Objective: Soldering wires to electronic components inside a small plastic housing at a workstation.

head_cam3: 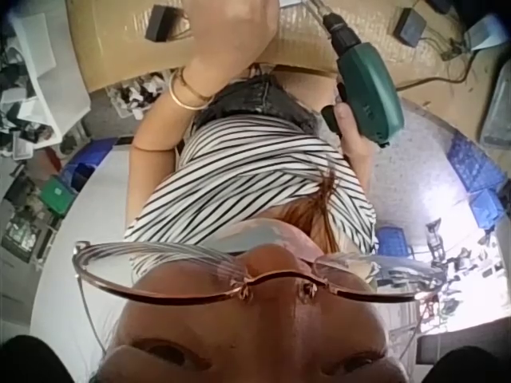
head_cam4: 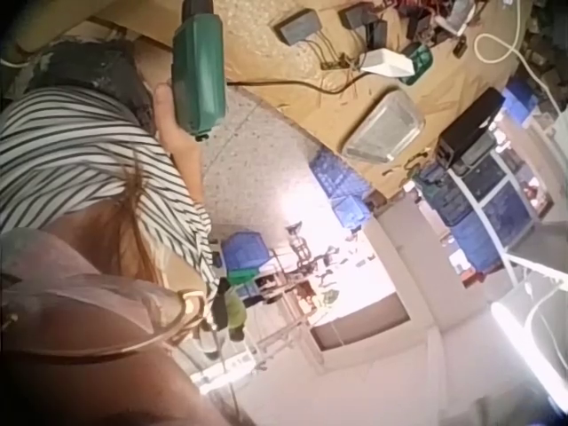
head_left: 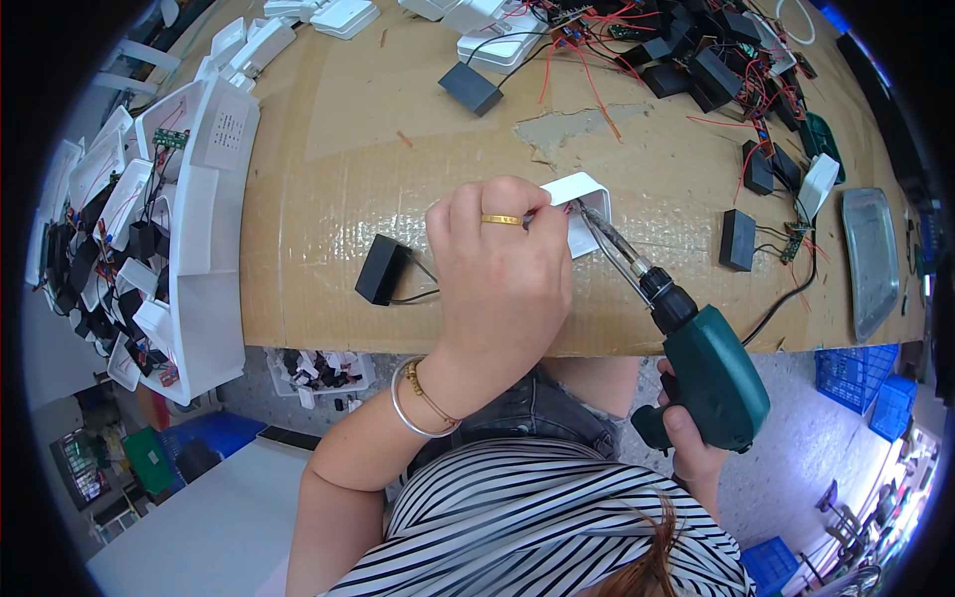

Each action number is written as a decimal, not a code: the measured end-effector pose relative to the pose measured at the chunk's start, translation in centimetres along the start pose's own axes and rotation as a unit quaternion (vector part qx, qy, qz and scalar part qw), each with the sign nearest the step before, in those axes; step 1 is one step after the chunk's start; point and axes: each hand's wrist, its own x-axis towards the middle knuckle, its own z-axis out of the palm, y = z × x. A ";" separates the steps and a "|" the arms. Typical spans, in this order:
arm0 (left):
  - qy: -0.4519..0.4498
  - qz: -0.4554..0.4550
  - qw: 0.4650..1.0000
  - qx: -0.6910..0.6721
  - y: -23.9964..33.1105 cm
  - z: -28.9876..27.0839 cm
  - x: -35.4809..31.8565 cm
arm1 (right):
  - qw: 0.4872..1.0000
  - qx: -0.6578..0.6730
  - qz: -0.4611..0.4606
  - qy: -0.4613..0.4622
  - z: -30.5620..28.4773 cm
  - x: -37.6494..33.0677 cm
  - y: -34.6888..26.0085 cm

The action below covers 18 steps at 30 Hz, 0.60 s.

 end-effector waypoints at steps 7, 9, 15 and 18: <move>0.000 0.000 1.000 -0.004 0.1 0.1 0.2 | 1.000 -0.005 -0.006 -0.019 -0.3 0.1 0.0; 0.004 0.001 1.000 -0.001 0.0 0.1 0.1 | 0.999 -0.018 -0.014 -0.048 -0.6 0.4 -0.3; 0.006 0.005 1.000 -0.002 -0.1 0.2 0.0 | 0.999 -0.012 -0.007 -0.041 -0.1 0.2 -0.4; 0.008 0.009 1.000 -0.002 -0.1 0.2 0.0 | 0.999 -0.025 0.001 -0.023 0.0 0.2 -0.4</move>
